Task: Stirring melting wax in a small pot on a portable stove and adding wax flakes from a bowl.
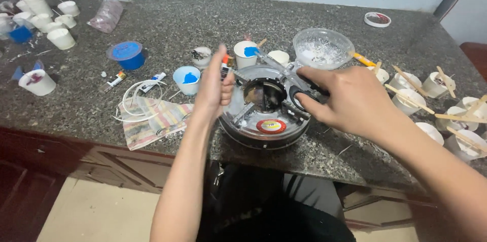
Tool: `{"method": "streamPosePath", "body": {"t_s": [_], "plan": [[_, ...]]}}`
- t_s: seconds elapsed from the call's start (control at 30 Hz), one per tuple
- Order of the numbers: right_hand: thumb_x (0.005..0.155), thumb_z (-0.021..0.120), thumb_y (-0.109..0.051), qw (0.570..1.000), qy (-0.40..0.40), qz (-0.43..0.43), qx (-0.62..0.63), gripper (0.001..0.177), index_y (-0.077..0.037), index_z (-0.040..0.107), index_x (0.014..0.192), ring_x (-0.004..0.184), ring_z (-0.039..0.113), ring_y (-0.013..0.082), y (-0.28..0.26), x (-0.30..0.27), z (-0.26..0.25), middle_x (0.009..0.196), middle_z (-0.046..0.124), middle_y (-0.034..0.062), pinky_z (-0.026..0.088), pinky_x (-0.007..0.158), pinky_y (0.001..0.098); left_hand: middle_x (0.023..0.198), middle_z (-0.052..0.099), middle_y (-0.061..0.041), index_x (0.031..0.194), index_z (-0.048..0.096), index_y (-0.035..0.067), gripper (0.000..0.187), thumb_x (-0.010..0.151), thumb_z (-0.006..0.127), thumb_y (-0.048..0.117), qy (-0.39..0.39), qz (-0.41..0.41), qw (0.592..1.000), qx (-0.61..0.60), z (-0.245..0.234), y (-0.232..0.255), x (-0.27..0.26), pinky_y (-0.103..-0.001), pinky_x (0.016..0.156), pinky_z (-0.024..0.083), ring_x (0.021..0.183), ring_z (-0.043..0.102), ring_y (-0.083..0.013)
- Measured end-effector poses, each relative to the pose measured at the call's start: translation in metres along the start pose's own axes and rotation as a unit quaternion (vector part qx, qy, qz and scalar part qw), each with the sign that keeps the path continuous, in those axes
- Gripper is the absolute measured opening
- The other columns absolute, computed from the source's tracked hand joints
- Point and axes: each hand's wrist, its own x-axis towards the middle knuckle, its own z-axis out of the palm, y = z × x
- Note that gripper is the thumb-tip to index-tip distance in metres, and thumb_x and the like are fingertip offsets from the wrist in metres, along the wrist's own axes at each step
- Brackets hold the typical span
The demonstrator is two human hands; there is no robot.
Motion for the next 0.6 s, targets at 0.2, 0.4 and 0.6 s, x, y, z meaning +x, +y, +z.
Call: {"method": "streamPosePath", "body": {"t_s": [0.2, 0.4, 0.6], "plan": [[0.098, 0.057, -0.043, 0.979, -0.188, 0.0, -0.071, 0.045, -0.02, 0.063, 0.137, 0.04, 0.065, 0.0154, 0.002, 0.011, -0.017, 0.038, 0.062, 0.0019, 0.061, 0.051, 0.0281, 0.042, 0.03, 0.012, 0.052, 0.038, 0.02, 0.063, 0.082, 0.035, 0.075, -0.009, 0.116, 0.992, -0.058, -0.032, 0.021, -0.013, -0.022, 0.028, 0.014, 0.031, 0.023, -0.0046], [0.083, 0.069, -0.038, 0.956, -0.234, -0.043, -0.171, 0.03, -0.014, 0.079, 0.096, 0.073, 0.077, 0.0283, 0.001, 0.035, -0.012, 0.068, 0.077, 0.0085, 0.061, 0.07, 0.0376, 0.04, 0.028, 0.008, 0.053, 0.037, 0.02, 0.067, 0.091, 0.034, 0.075, 0.069, 0.131, 0.988, 0.043, -0.023, 0.019, -0.028, -0.016, 0.031, 0.023, 0.03, 0.028, -0.0036], [0.077, 0.075, -0.04, 0.929, -0.247, -0.074, -0.264, 0.024, -0.017, 0.078, 0.084, 0.072, 0.076, 0.0261, -0.001, 0.041, -0.003, 0.069, 0.074, 0.0072, 0.061, 0.065, 0.0374, 0.041, 0.031, 0.005, 0.053, 0.041, 0.017, 0.068, 0.091, 0.039, 0.073, 0.086, 0.165, 0.981, 0.055, -0.026, 0.02, -0.027, -0.018, 0.031, 0.026, 0.031, 0.03, -0.0055]]}}
